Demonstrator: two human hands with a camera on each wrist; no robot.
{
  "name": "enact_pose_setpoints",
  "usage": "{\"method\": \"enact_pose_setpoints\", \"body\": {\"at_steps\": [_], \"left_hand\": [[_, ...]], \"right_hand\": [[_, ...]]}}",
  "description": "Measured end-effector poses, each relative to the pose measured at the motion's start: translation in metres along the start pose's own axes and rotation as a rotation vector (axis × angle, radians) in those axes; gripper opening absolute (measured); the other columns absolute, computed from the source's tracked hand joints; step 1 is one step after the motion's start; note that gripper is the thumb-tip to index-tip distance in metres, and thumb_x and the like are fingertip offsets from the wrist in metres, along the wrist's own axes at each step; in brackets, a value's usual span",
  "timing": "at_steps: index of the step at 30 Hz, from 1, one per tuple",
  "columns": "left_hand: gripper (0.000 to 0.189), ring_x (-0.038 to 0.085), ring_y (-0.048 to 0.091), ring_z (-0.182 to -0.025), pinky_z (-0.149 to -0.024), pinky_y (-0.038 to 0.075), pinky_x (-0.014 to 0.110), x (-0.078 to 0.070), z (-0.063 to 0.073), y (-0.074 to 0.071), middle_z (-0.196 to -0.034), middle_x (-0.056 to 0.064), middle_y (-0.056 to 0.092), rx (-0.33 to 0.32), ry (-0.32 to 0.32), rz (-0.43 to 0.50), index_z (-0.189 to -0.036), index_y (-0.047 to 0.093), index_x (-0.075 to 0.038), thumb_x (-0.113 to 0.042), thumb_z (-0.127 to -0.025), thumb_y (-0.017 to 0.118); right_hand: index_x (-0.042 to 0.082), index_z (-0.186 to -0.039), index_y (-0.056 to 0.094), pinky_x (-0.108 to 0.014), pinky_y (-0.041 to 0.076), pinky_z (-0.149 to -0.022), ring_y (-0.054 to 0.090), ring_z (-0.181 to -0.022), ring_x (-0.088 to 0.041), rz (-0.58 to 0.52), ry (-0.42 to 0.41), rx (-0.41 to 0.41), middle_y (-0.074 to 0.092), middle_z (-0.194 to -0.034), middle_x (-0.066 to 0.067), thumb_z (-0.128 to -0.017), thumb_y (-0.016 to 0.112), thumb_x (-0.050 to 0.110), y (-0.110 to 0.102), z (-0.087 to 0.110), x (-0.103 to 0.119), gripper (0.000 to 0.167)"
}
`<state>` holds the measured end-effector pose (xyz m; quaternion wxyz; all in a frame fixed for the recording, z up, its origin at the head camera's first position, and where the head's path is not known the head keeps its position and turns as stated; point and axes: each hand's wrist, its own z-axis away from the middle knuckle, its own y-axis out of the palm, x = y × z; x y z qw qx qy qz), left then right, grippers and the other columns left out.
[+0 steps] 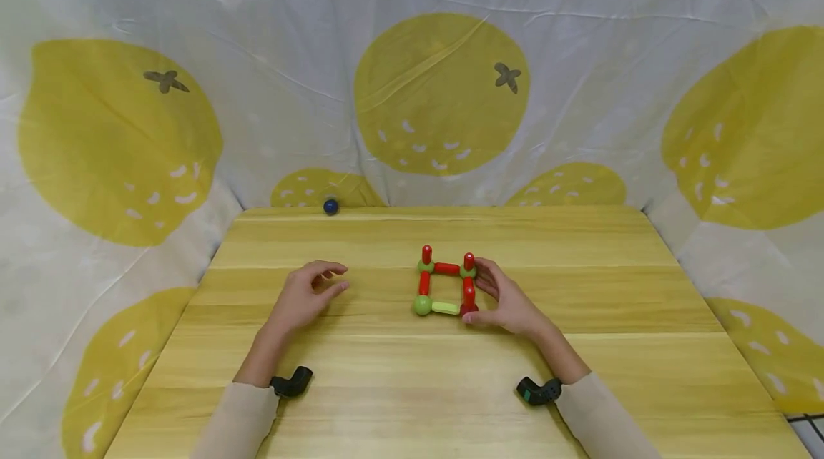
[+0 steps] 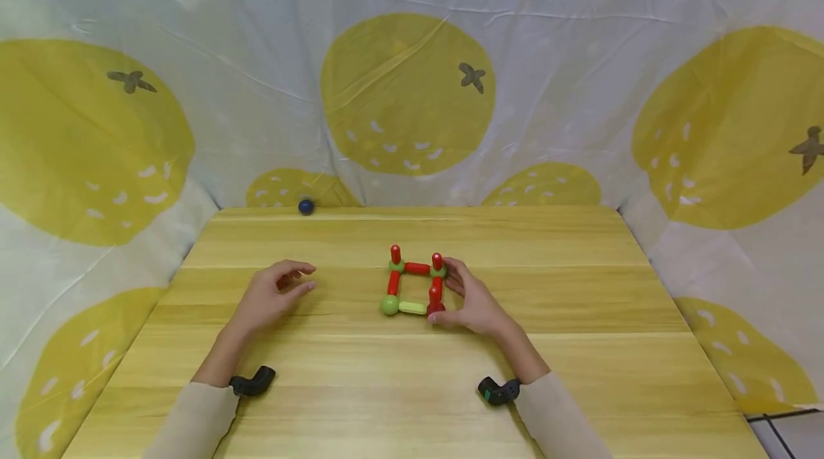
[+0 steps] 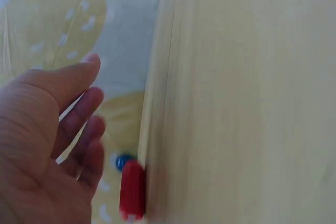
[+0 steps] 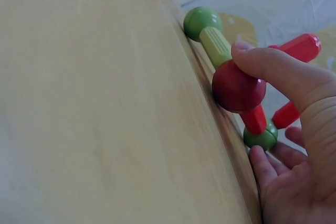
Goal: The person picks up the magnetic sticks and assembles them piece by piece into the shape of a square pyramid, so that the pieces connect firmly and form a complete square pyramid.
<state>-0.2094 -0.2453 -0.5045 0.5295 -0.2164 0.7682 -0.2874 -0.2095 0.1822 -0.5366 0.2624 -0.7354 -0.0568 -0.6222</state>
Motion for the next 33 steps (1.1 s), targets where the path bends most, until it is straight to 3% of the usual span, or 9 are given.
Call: {"method": "enact_pose_setpoints", "body": {"at_steps": [4, 8, 13, 18, 21, 25, 33], "left_hand": [[0.043, 0.034, 0.058, -0.109, -0.091, 0.050, 0.052, 0.018, 0.003, -0.019, -0.128, 0.012, 0.068, -0.089, -0.068, -0.100, -0.124, 0.072, -0.012, -0.032, -0.088, 0.084], [0.055, 0.037, 0.057, -0.111, -0.093, 0.049, 0.055, 0.033, 0.005, -0.029, -0.134, 0.015, 0.064, -0.092, -0.136, -0.109, -0.132, 0.069, -0.011, -0.037, -0.086, 0.085], [0.055, 0.029, 0.061, -0.104, -0.088, 0.052, 0.042, 0.047, 0.007, -0.028, -0.124, 0.013, 0.069, -0.074, -0.210, -0.090, -0.131, 0.071, -0.013, -0.040, -0.085, 0.085], [0.042, 0.021, 0.064, -0.091, -0.075, 0.052, 0.026, 0.053, 0.007, -0.025, -0.113, 0.011, 0.074, -0.078, -0.216, -0.113, -0.124, 0.075, -0.014, -0.036, -0.089, 0.083], [0.036, 0.020, 0.065, -0.086, -0.070, 0.051, 0.023, 0.053, 0.005, -0.024, -0.110, 0.011, 0.075, -0.093, -0.198, -0.119, -0.121, 0.077, -0.015, -0.035, -0.091, 0.081], [0.033, 0.020, 0.068, -0.091, -0.074, 0.053, 0.021, 0.048, 0.001, -0.019, -0.113, 0.011, 0.075, -0.081, -0.173, -0.062, -0.120, 0.076, -0.016, -0.036, -0.094, 0.077], [0.027, 0.022, 0.072, -0.103, -0.088, 0.059, 0.024, 0.009, -0.009, 0.013, -0.117, 0.010, 0.074, 0.041, -0.131, 0.242, -0.123, 0.070, -0.012, -0.027, -0.100, 0.069]], "right_hand": [[0.015, -0.161, 0.025, -0.037, 0.033, -0.122, 0.035, -0.153, -0.032, -0.008, -0.014, 0.007, 0.033, -0.165, -0.012, -0.076, 0.093, 0.015, -0.001, -0.002, -0.004, 0.109], [0.014, -0.161, 0.026, -0.038, 0.032, -0.122, 0.034, -0.153, -0.032, -0.016, -0.014, 0.009, 0.033, -0.165, -0.013, -0.077, 0.093, 0.015, -0.002, -0.002, -0.006, 0.108], [0.014, -0.161, 0.027, -0.039, 0.032, -0.122, 0.034, -0.153, -0.033, -0.028, -0.010, 0.006, 0.033, -0.165, -0.013, -0.076, 0.093, 0.014, -0.001, -0.002, -0.006, 0.107], [0.016, -0.160, 0.028, -0.039, 0.032, -0.123, 0.035, -0.153, -0.033, -0.035, 0.004, 0.003, 0.033, -0.166, -0.012, -0.076, 0.093, 0.014, 0.000, -0.003, -0.004, 0.107], [0.015, -0.160, 0.027, -0.041, 0.032, -0.123, 0.035, -0.153, -0.035, -0.041, 0.014, -0.007, 0.032, -0.166, -0.013, -0.076, 0.093, 0.014, -0.001, -0.003, -0.004, 0.107], [0.015, -0.160, 0.027, -0.041, 0.032, -0.122, 0.035, -0.153, -0.035, -0.051, 0.016, -0.020, 0.032, -0.166, -0.013, -0.076, 0.093, 0.014, -0.001, -0.003, -0.004, 0.107], [0.016, -0.159, 0.030, -0.039, 0.034, -0.122, 0.034, -0.153, -0.032, -0.077, -0.024, -0.009, 0.035, -0.164, -0.013, -0.078, 0.091, 0.011, -0.001, -0.004, -0.008, 0.102]]}}
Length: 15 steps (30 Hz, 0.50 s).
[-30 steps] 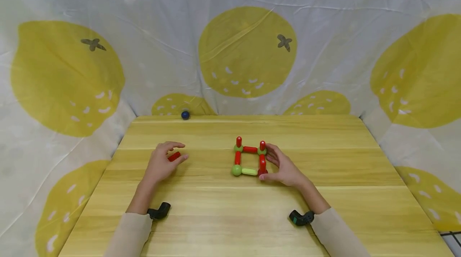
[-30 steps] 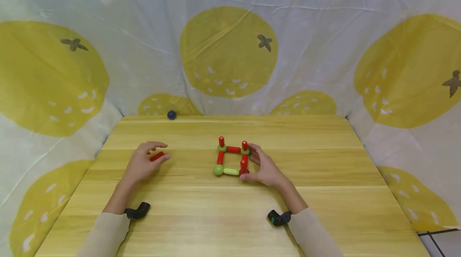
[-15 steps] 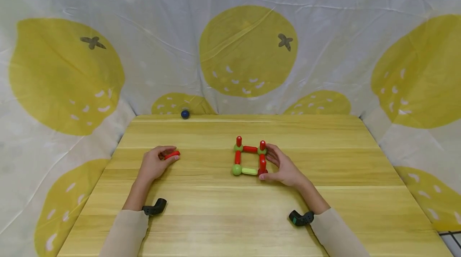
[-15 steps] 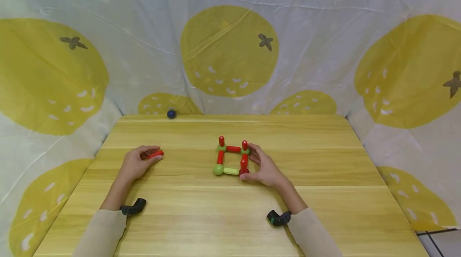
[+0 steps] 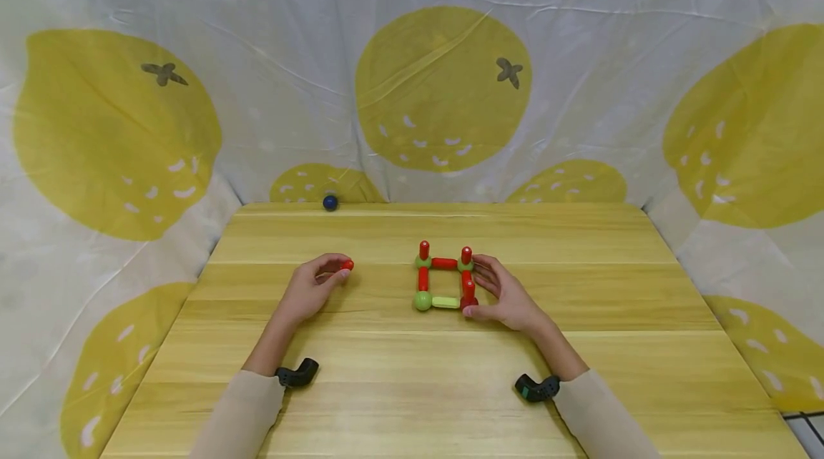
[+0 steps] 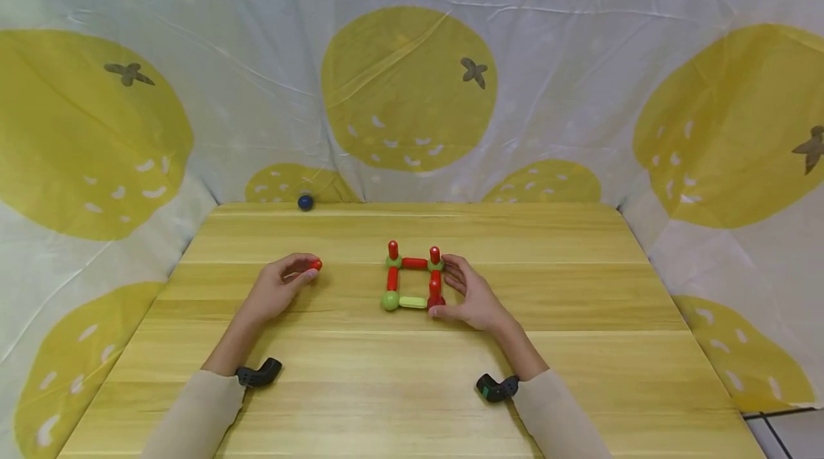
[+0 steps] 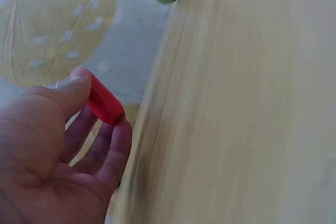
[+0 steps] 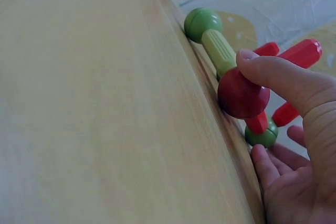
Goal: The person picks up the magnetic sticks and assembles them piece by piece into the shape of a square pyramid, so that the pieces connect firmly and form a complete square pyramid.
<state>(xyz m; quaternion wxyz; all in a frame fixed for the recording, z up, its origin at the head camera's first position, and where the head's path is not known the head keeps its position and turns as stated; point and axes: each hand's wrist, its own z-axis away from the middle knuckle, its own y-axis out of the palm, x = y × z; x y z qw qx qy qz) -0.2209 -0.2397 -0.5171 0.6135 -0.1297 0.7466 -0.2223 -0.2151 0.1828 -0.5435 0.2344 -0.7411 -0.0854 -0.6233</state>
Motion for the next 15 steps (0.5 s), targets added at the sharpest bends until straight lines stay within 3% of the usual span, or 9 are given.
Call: {"method": "enact_pose_setpoints", "body": {"at_steps": [5, 15], "left_hand": [[0.026, 0.026, 0.070, -0.109, -0.091, 0.061, 0.031, -0.023, -0.003, 0.026, -0.118, 0.013, 0.072, 0.072, 0.037, 0.137, -0.124, 0.068, -0.007, -0.019, -0.101, 0.068], [0.022, 0.020, 0.070, -0.110, -0.095, 0.059, 0.029, -0.042, -0.006, 0.066, -0.118, 0.009, 0.073, 0.179, 0.105, 0.214, -0.123, 0.069, -0.010, -0.017, -0.102, 0.066]], "right_hand": [[0.016, -0.159, 0.030, -0.038, 0.034, -0.122, 0.034, -0.153, -0.032, -0.004, 0.011, 0.002, 0.035, -0.164, -0.013, -0.079, 0.091, 0.011, 0.000, 0.000, -0.001, 0.101], [0.013, -0.159, 0.031, -0.038, 0.035, -0.121, 0.034, -0.153, -0.035, -0.005, 0.002, 0.006, 0.035, -0.164, -0.015, -0.079, 0.090, 0.010, 0.001, 0.000, 0.005, 0.099]]}}
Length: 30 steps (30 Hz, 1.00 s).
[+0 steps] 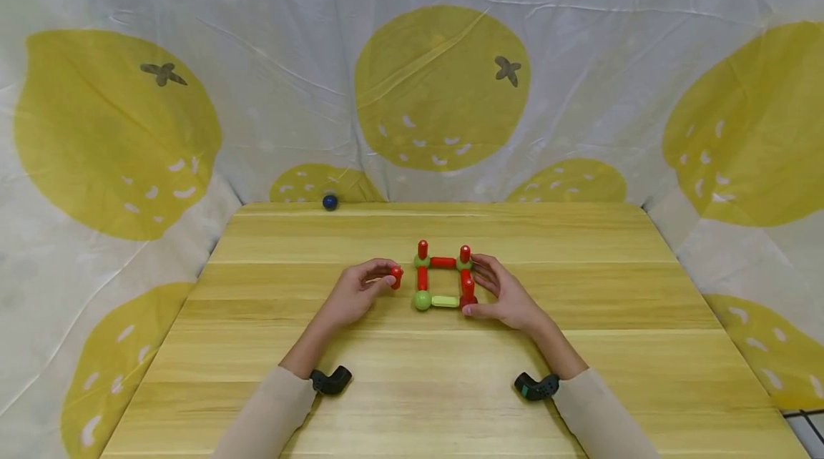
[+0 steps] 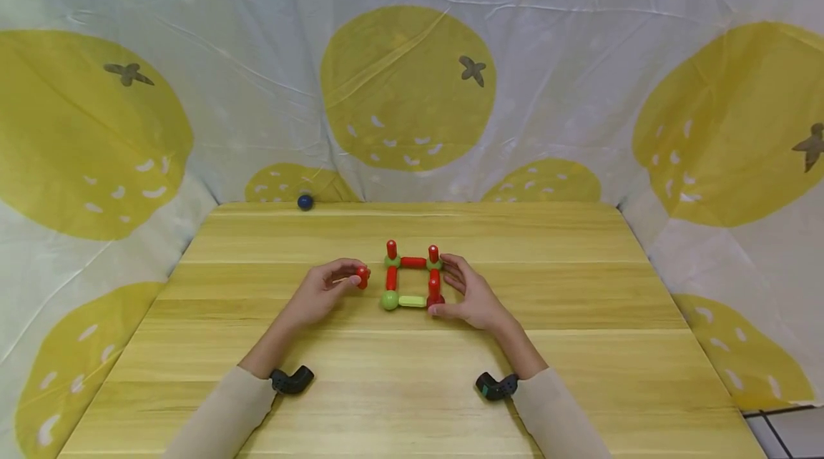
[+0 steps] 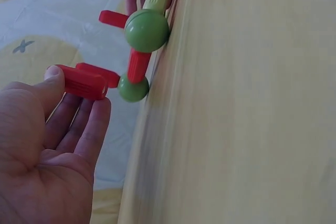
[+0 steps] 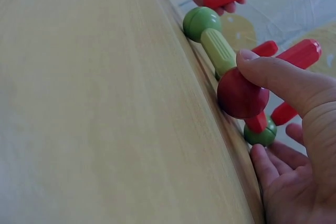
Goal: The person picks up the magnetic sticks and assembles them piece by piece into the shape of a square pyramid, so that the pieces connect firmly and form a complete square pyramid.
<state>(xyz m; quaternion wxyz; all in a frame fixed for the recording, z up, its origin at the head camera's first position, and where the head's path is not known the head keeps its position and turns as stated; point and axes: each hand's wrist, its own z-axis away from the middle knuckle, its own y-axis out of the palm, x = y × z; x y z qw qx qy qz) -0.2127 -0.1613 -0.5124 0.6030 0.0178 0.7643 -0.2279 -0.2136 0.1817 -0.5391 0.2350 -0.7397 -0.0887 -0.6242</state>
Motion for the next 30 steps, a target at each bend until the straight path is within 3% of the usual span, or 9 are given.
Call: {"method": "enact_pose_setpoints", "body": {"at_steps": [13, 19, 26, 30], "left_hand": [[0.025, 0.017, 0.070, -0.115, -0.098, 0.057, 0.029, -0.008, -0.006, 0.031, -0.122, 0.003, 0.073, 0.096, 0.044, -0.012, -0.126, 0.069, -0.015, -0.024, -0.103, 0.064], [0.023, 0.016, 0.071, -0.113, -0.096, 0.058, 0.029, -0.007, -0.006, 0.037, -0.120, 0.002, 0.074, 0.106, 0.062, -0.014, -0.125, 0.069, -0.016, -0.023, -0.104, 0.063], [0.023, 0.016, 0.070, -0.115, -0.098, 0.057, 0.028, -0.008, -0.004, 0.039, -0.121, 0.000, 0.074, 0.114, 0.031, 0.011, -0.126, 0.068, -0.018, -0.020, -0.103, 0.064], [0.029, 0.017, 0.070, -0.117, -0.099, 0.057, 0.028, -0.008, -0.004, 0.042, -0.123, 0.002, 0.073, 0.112, 0.027, 0.024, -0.130, 0.067, -0.011, -0.019, -0.102, 0.066]], "right_hand": [[0.013, -0.158, 0.032, -0.045, 0.033, -0.122, 0.034, -0.153, -0.036, 0.013, -0.025, 0.004, 0.036, -0.163, -0.015, -0.080, 0.089, 0.007, 0.001, -0.002, -0.003, 0.097], [0.011, -0.158, 0.032, -0.048, 0.032, -0.122, 0.034, -0.153, -0.038, 0.001, -0.011, 0.006, 0.035, -0.164, -0.016, -0.082, 0.088, 0.007, 0.001, -0.001, -0.001, 0.095], [0.002, -0.153, 0.036, -0.043, 0.038, -0.119, 0.041, -0.148, -0.039, -0.018, 0.001, -0.027, 0.042, -0.157, -0.020, -0.083, 0.086, 0.005, 0.001, -0.001, 0.000, 0.086], [0.004, -0.150, 0.043, -0.041, 0.042, -0.117, 0.048, -0.142, -0.038, 0.008, -0.019, -0.030, 0.047, -0.152, -0.020, -0.083, 0.086, 0.004, 0.001, 0.000, -0.001, 0.079]]}}
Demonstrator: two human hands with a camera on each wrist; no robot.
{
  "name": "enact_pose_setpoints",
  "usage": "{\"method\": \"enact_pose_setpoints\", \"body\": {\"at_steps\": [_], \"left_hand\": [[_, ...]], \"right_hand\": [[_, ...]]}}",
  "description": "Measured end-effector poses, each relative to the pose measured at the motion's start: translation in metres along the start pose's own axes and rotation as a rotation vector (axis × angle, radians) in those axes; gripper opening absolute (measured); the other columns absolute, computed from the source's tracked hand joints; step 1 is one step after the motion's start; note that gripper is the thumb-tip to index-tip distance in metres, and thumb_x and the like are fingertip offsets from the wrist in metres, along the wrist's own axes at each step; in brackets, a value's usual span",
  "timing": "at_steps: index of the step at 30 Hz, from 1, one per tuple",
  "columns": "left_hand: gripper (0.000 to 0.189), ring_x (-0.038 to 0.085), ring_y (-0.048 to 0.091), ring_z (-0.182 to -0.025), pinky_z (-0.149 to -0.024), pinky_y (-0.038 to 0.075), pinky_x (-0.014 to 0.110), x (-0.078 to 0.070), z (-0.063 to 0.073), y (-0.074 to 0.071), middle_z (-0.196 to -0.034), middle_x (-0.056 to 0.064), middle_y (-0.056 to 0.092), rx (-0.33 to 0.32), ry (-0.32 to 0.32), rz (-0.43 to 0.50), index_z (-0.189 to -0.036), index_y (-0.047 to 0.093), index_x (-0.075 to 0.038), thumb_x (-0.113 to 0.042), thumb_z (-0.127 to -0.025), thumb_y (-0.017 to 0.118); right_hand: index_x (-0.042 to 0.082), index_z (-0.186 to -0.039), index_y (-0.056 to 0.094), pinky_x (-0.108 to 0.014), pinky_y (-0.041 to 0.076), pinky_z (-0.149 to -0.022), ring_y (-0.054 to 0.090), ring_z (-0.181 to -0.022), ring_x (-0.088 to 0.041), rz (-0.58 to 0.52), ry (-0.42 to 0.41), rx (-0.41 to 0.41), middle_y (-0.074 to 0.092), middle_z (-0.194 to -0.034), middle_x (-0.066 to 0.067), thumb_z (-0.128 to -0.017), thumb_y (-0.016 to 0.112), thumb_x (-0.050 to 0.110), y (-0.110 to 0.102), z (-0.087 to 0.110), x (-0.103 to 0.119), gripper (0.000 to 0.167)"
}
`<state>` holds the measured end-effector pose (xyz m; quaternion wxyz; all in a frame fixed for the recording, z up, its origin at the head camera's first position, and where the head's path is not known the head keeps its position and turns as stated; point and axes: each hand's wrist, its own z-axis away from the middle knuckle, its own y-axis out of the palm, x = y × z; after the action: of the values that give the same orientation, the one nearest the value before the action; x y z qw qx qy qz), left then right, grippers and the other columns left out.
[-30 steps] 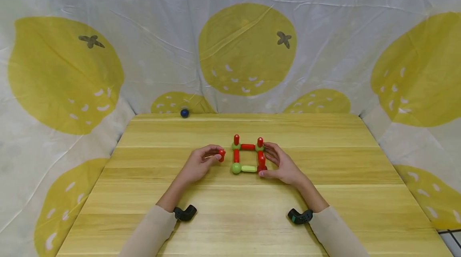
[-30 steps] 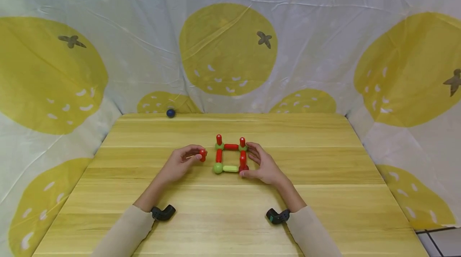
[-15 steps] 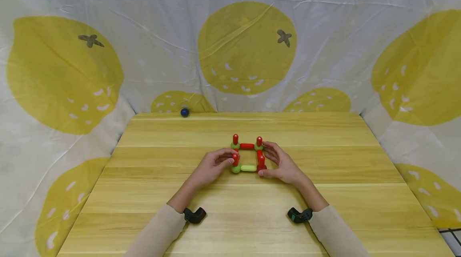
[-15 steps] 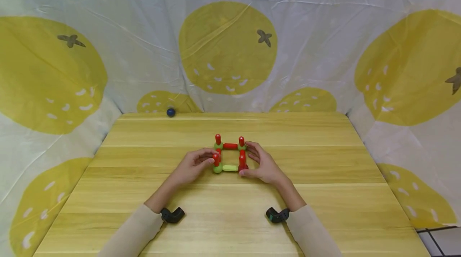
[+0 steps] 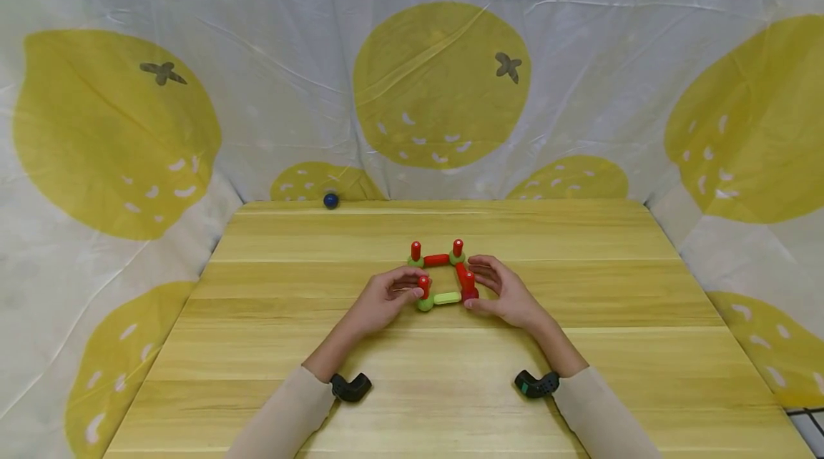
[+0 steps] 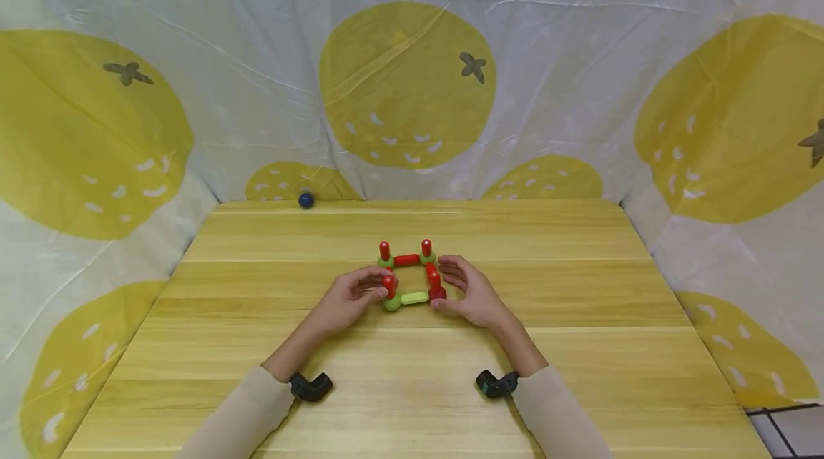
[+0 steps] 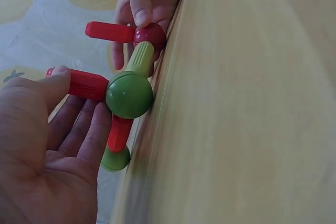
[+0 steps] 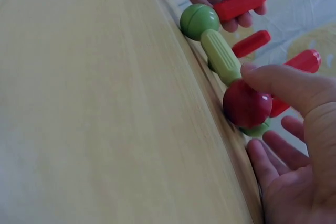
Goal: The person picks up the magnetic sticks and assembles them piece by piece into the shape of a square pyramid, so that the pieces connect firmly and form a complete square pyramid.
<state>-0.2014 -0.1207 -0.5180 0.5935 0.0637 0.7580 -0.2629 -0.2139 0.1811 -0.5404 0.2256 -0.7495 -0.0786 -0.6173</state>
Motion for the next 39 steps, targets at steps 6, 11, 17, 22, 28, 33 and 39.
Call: {"method": "enact_pose_setpoints", "body": {"at_steps": [6, 11, 17, 22, 28, 33, 39], "left_hand": [[0.035, 0.017, 0.069, -0.118, -0.100, 0.056, 0.028, 0.002, 0.000, 0.002, -0.125, 0.004, 0.074, -0.013, 0.001, -0.018, -0.134, 0.067, -0.006, -0.021, -0.102, 0.067], [0.039, 0.014, 0.069, -0.115, -0.096, 0.057, 0.024, 0.002, 0.002, -0.001, -0.125, 0.002, 0.074, -0.012, 0.017, -0.067, -0.138, 0.066, -0.008, -0.023, -0.102, 0.067], [0.060, 0.023, 0.067, -0.113, -0.097, 0.059, 0.034, 0.002, -0.001, -0.011, -0.127, 0.010, 0.068, -0.100, 0.037, -0.022, -0.137, 0.060, -0.004, -0.022, -0.087, 0.085], [0.101, 0.030, 0.053, -0.134, -0.112, 0.048, 0.048, 0.008, -0.007, -0.026, -0.156, 0.008, 0.044, -0.093, -0.015, -0.130, -0.155, 0.041, -0.029, -0.030, -0.071, 0.097], [0.104, 0.029, 0.050, -0.143, -0.120, 0.040, 0.048, 0.011, -0.009, -0.028, -0.163, -0.002, 0.039, 0.008, -0.056, -0.201, -0.161, 0.032, -0.035, -0.037, -0.077, 0.093], [0.092, 0.028, 0.051, -0.142, -0.120, 0.041, 0.045, 0.009, -0.012, -0.027, -0.160, 0.001, 0.045, 0.020, -0.060, -0.216, -0.159, 0.036, -0.040, -0.041, -0.082, 0.088], [0.086, 0.027, 0.048, -0.144, -0.119, 0.041, 0.043, 0.010, -0.013, -0.025, -0.162, -0.004, 0.043, 0.036, -0.031, -0.230, -0.157, 0.041, -0.041, -0.041, -0.084, 0.086]], "right_hand": [[0.002, -0.121, 0.064, -0.039, 0.048, -0.112, 0.056, -0.133, -0.035, 0.041, -0.081, 0.008, 0.054, -0.145, -0.021, -0.092, 0.078, 0.005, 0.000, 0.003, -0.001, 0.033], [0.006, -0.115, 0.069, -0.029, 0.049, -0.111, 0.056, -0.133, -0.031, 0.059, -0.093, 0.025, 0.055, -0.144, -0.019, -0.094, 0.076, 0.009, 0.000, 0.008, 0.000, 0.022], [0.008, -0.150, 0.045, -0.048, 0.043, -0.117, 0.048, -0.140, -0.037, 0.055, -0.090, 0.029, 0.046, -0.153, -0.015, -0.086, 0.085, 0.009, -0.003, 0.005, -0.001, 0.075], [0.018, -0.163, 0.027, -0.058, 0.031, -0.122, 0.031, -0.153, -0.037, 0.083, -0.128, 0.080, 0.029, -0.167, -0.010, -0.087, 0.083, 0.007, -0.010, -0.002, -0.002, 0.095], [0.030, -0.165, 0.020, -0.060, 0.030, -0.122, 0.030, -0.154, -0.038, 0.103, -0.075, 0.151, 0.022, -0.171, -0.003, -0.092, 0.079, 0.014, -0.017, -0.012, -0.001, 0.095], [0.035, -0.163, 0.027, -0.056, 0.030, -0.124, 0.036, -0.152, -0.037, 0.128, -0.027, 0.166, 0.030, -0.169, 0.000, -0.091, 0.081, 0.020, -0.013, -0.015, 0.001, 0.091], [0.028, -0.160, 0.036, -0.054, 0.032, -0.124, 0.039, -0.150, -0.031, 0.099, -0.055, 0.117, 0.040, -0.163, -0.002, -0.087, 0.084, 0.016, -0.007, -0.013, 0.002, 0.088]]}}
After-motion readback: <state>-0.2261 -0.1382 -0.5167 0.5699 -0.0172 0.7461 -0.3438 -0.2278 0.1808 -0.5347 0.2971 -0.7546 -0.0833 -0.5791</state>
